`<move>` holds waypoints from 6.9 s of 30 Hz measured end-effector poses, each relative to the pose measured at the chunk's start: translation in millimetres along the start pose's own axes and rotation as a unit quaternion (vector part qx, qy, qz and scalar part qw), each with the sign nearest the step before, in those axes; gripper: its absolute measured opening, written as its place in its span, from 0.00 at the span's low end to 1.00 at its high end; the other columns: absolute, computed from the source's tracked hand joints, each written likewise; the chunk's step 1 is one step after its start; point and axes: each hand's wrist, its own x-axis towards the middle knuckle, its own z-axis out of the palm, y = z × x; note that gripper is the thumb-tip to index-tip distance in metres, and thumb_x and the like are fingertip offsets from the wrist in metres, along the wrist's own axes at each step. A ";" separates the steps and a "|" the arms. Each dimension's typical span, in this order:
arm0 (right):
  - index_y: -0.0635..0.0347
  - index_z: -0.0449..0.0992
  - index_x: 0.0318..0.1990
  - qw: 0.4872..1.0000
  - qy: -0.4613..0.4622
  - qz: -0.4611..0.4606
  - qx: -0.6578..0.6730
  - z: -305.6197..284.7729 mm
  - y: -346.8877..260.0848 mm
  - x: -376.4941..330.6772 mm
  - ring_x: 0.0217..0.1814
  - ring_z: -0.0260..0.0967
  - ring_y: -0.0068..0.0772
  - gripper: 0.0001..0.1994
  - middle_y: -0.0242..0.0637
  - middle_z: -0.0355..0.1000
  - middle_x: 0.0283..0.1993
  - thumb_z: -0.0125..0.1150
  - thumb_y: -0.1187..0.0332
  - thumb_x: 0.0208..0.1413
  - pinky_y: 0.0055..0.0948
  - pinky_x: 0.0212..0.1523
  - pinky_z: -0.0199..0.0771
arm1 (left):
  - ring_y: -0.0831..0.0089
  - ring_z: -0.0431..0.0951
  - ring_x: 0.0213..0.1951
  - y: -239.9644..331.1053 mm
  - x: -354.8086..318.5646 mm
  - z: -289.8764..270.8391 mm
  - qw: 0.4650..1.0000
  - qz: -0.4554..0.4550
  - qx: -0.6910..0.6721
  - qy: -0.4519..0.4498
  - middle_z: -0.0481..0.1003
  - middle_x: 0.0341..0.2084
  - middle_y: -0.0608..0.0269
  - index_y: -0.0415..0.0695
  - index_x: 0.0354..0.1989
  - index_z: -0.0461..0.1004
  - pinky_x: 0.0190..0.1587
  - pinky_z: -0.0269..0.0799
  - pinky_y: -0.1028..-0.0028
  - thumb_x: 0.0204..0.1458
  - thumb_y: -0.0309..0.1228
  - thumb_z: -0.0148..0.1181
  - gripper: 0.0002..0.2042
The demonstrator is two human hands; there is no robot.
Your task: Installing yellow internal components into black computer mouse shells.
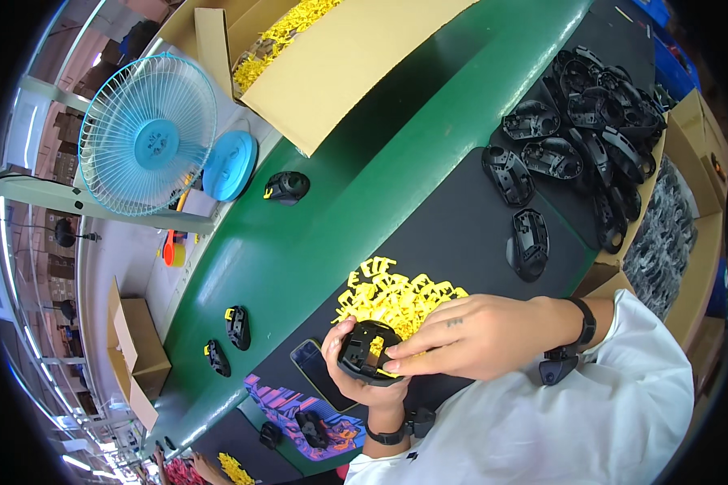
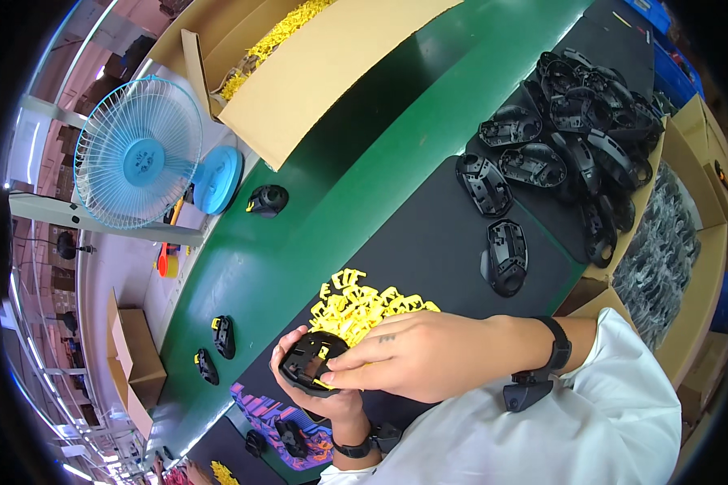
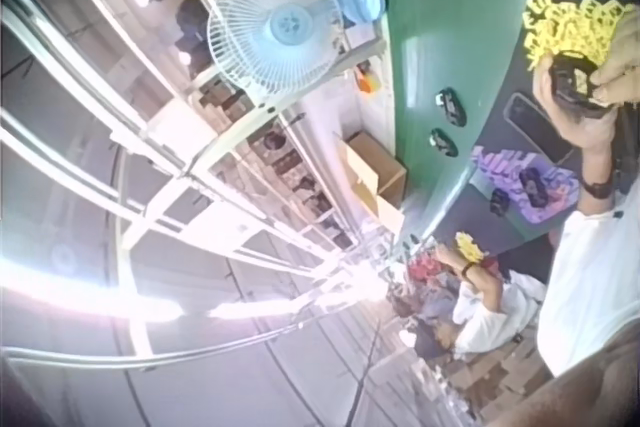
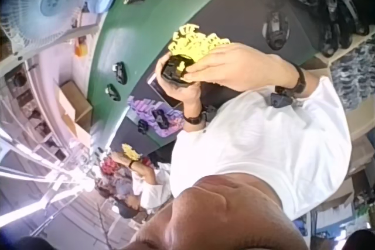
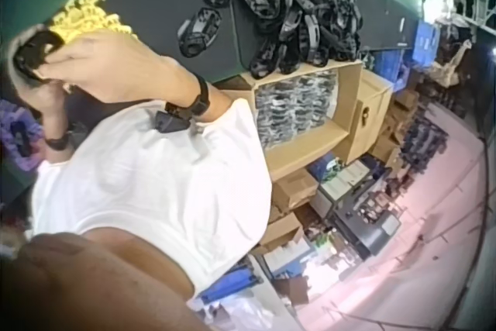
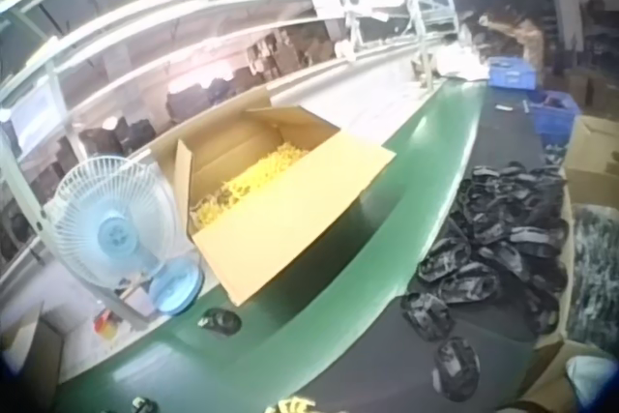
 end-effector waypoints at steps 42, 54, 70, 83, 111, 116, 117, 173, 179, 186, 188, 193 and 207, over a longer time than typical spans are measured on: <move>0.59 0.77 0.44 0.875 0.147 0.284 -0.364 -53.5 85.5 -52.2 0.52 0.70 0.44 0.15 0.41 0.74 0.47 0.65 0.69 0.47 0.39 0.54 0.71 | 0.62 0.78 0.45 -17.2 -26.7 -33.8 0.905 -0.258 -0.087 -0.326 0.76 0.41 0.49 0.30 0.50 0.69 0.51 0.73 0.64 0.55 0.34 0.56 0.20; 0.55 0.73 0.52 0.918 0.030 0.192 -0.347 -46.1 100.7 -34.2 0.55 0.68 0.47 0.24 0.44 0.69 0.53 0.62 0.76 0.41 0.40 0.54 0.69 | 0.66 0.80 0.37 -15.8 -26.6 -30.2 0.821 -0.394 -0.181 -0.370 0.76 0.46 0.46 0.32 0.55 0.69 0.35 0.76 0.77 0.53 0.33 0.57 0.23; 0.56 0.76 0.38 0.936 -0.045 0.325 -0.129 -18.6 48.4 -45.0 0.29 0.74 0.40 0.11 0.35 0.74 0.28 0.63 0.60 0.53 0.35 0.29 0.73 | 0.41 0.63 0.59 -22.3 -56.0 -15.1 0.516 -0.548 -0.565 -0.338 0.59 0.56 0.29 0.45 0.70 0.50 0.65 0.50 0.40 0.33 0.48 0.65 0.51; 0.60 0.74 0.42 0.922 -0.030 0.369 -0.111 -1.3 60.3 -55.4 0.32 0.76 0.40 0.16 0.39 0.75 0.31 0.67 0.62 0.49 0.35 0.34 0.76 | 0.58 0.70 0.51 -39.6 -49.9 -8.2 0.679 -0.400 -0.599 -0.143 0.69 0.46 0.52 0.39 0.63 0.60 0.63 0.59 0.50 0.47 0.60 0.59 0.42; 0.57 0.80 0.43 0.992 0.087 0.086 -0.014 8.6 22.7 -16.9 0.36 0.75 0.34 0.12 0.33 0.74 0.39 0.64 0.74 0.48 0.30 0.35 0.78 | 0.57 0.67 0.61 -34.9 -28.9 23.6 0.917 -0.265 -0.298 -0.030 0.70 0.54 0.53 0.42 0.57 0.63 0.65 0.61 0.59 0.31 0.50 0.79 0.45; 0.56 0.79 0.45 0.994 0.085 0.068 0.029 7.0 29.4 -16.9 0.36 0.75 0.34 0.14 0.33 0.74 0.40 0.65 0.74 0.48 0.30 0.35 0.78 | 0.57 0.68 0.59 -34.9 -27.0 22.0 0.930 -0.244 -0.271 -0.047 0.69 0.54 0.53 0.43 0.58 0.62 0.63 0.63 0.60 0.32 0.49 0.79 0.44; 0.56 0.79 0.45 0.994 0.085 0.069 0.029 5.7 29.8 -16.8 0.36 0.75 0.34 0.14 0.33 0.74 0.40 0.65 0.74 0.48 0.30 0.35 0.78 | 0.57 0.69 0.59 -35.3 -25.2 21.5 0.932 -0.240 -0.267 -0.055 0.69 0.54 0.53 0.42 0.58 0.63 0.62 0.64 0.61 0.33 0.48 0.79 0.44; 0.58 0.79 0.25 0.882 -0.130 0.401 -0.212 -70.1 61.3 -77.0 0.29 0.74 0.46 0.16 0.40 0.75 0.26 0.55 0.57 0.57 0.42 0.31 0.74 | 0.72 0.73 0.27 -42.8 -15.0 11.2 0.955 -0.203 -0.199 -0.080 0.71 0.26 0.58 0.35 0.36 0.70 0.32 0.71 0.75 0.58 0.38 0.58 0.15; 0.58 0.71 0.58 0.918 -0.087 0.322 -0.213 -55.9 77.3 -67.7 0.66 0.60 0.51 0.23 0.48 0.64 0.63 0.60 0.61 0.55 0.38 0.65 0.61 | 0.74 0.68 0.22 -73.6 -19.0 -17.8 0.949 -0.141 -0.274 0.065 0.67 0.21 0.60 0.37 0.30 0.67 0.24 0.64 0.77 0.58 0.40 0.56 0.16; 0.57 0.71 0.58 0.769 0.097 0.462 -0.431 -56.5 43.9 -82.1 0.63 0.62 0.50 0.32 0.47 0.65 0.61 0.67 0.51 0.47 0.42 0.60 0.66 | 0.78 0.61 0.22 -74.7 -20.0 -40.3 0.934 -0.074 -0.341 0.074 0.63 0.23 0.63 0.38 0.32 0.65 0.22 0.57 0.79 0.59 0.41 0.53 0.16; 0.57 0.71 0.58 0.767 0.088 0.479 -0.418 -47.5 45.9 -92.7 0.62 0.63 0.50 0.33 0.47 0.65 0.61 0.68 0.50 0.47 0.42 0.59 0.66 | 0.77 0.61 0.21 -75.8 -23.2 -39.1 0.933 -0.083 -0.343 0.069 0.64 0.23 0.62 0.38 0.31 0.66 0.22 0.57 0.79 0.58 0.43 0.55 0.17; 0.57 0.72 0.56 0.784 0.053 0.441 -0.435 -20.6 46.1 -97.8 0.59 0.63 0.51 0.28 0.46 0.66 0.60 0.67 0.60 0.46 0.42 0.57 0.69 | 0.76 0.62 0.18 -59.1 -32.6 -33.0 0.908 -0.111 -0.402 0.050 0.65 0.20 0.62 0.38 0.27 0.68 0.19 0.57 0.77 0.56 0.46 0.59 0.21; 0.60 0.79 0.44 0.990 -0.001 0.123 -0.064 29.1 -14.3 -41.3 0.56 0.70 0.43 0.21 0.40 0.70 0.49 0.77 0.66 0.40 0.40 0.56 0.73 | 0.65 0.70 0.56 -27.7 -58.2 12.8 0.823 -0.257 -0.444 -0.245 0.68 0.54 0.52 0.35 0.66 0.50 0.60 0.63 0.66 0.47 0.47 0.69 0.45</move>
